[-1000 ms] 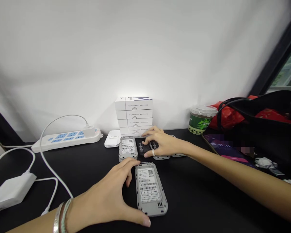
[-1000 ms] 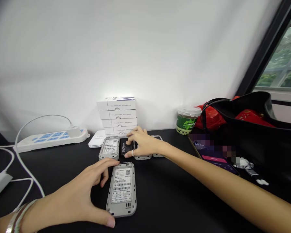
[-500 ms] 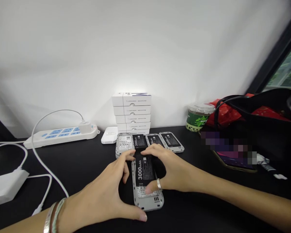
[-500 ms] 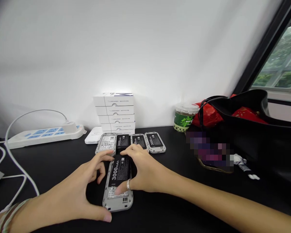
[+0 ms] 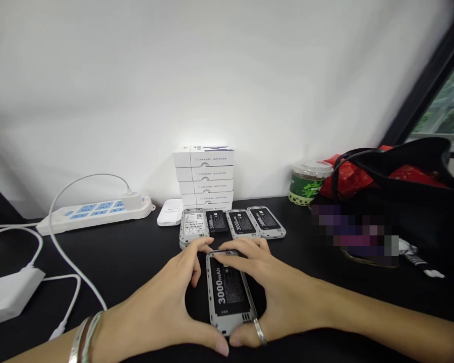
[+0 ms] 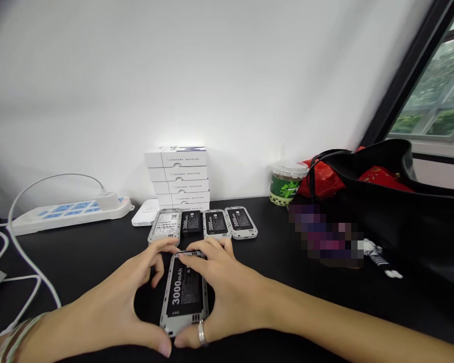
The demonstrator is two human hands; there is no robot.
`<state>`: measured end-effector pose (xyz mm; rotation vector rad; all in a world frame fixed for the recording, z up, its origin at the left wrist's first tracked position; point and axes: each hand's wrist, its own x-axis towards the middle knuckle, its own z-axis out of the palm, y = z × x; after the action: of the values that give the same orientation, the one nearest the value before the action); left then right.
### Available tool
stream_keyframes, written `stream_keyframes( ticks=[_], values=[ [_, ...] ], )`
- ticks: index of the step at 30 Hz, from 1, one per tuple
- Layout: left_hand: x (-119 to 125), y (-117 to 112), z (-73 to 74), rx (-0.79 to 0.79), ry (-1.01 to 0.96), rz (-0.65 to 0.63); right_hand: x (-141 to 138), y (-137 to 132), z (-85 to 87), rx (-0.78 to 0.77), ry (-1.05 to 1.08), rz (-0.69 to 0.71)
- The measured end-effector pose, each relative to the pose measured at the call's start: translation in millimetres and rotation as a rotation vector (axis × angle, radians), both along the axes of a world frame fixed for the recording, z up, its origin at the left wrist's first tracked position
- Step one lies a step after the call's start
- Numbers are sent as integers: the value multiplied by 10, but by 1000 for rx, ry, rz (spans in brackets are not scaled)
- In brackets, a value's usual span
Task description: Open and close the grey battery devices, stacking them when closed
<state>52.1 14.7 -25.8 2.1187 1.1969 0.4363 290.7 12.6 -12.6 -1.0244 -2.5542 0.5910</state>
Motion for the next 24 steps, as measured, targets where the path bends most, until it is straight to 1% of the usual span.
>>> stream_keyframes(
  ticks=[3,7,9,11,14,17,20,22,24],
  values=[
    [-5,-16,32,7,2,-30,194,-77,-26,110,26,-52],
    [7,-17,95,-2,39,-82,723,-171,-3,257,-50,-170],
    [17,-13,120,-7,61,-85,959,-179,0,276,-77,-196],
    [26,-14,133,-19,76,-81,1096,-162,-9,264,-89,-194],
    [33,-37,129,-7,79,-77,1139,-111,-33,213,-98,-171],
    [18,-67,127,11,103,-80,1129,-71,-50,155,-110,-188],
    [-35,-13,185,36,126,-77,1117,-101,-31,140,-103,-200],
    [-88,121,272,147,132,-66,1059,-165,18,168,-66,-169],
    [-143,326,379,351,151,-40,936,-239,89,217,-20,-101]
  ],
)
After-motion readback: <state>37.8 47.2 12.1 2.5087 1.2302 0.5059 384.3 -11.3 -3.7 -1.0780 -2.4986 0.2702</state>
